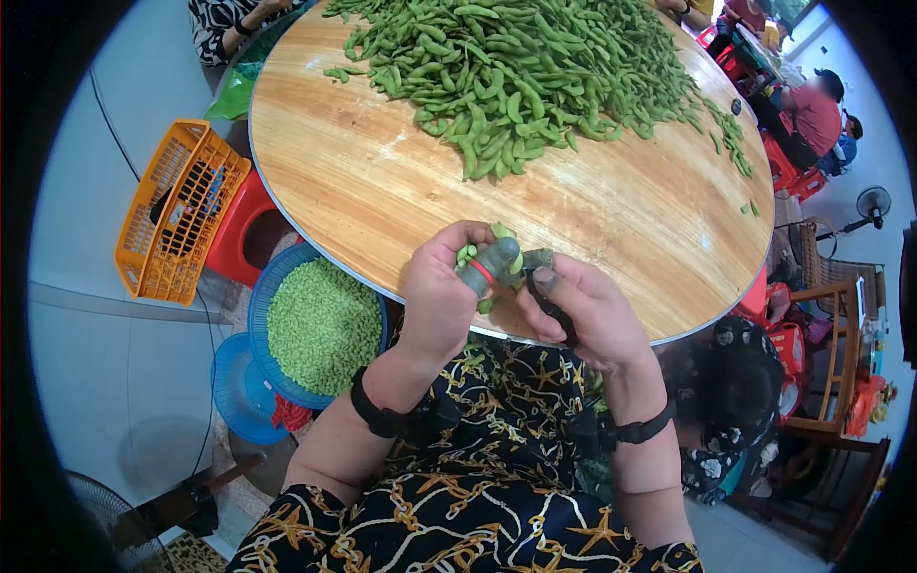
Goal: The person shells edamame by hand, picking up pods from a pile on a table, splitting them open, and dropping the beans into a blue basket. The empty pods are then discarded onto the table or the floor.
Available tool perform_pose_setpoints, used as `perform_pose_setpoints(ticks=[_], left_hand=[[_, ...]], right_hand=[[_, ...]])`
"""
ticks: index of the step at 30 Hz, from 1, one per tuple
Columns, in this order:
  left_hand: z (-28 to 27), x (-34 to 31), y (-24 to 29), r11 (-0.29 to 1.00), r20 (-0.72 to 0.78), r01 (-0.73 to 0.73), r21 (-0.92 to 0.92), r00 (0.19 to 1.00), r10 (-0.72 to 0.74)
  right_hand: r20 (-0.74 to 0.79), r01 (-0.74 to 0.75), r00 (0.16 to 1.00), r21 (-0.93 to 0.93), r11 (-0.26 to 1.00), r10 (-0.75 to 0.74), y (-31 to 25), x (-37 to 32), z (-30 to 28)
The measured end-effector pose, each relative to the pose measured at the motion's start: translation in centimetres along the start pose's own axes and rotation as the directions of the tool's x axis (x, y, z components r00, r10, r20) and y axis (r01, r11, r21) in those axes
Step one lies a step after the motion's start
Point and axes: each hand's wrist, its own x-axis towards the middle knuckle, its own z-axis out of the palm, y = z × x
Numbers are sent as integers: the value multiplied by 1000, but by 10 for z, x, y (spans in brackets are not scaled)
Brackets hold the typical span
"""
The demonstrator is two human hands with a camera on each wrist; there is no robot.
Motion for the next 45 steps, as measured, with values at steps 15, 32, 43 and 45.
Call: perform_pose_setpoints(ticks=[15,32,43,45], left_hand=[[-1,7,-5,946,236,-111,304,971,37],[-15,8,3,919,219,-93,382,976,7],[0,-5,13,640,295,-339,690,939,179],[0,-5,6,551,439,-508,662,859,264]], right_hand=[[-221,61,966,-300,952,-131,8,0,1],[-159,-199,805,-980,-8,-572,-46,115,-85],[-119,-23,992,-504,863,-43,-23,10,-16],[-103,-41,995,-327,944,7,-13,2,-18]])
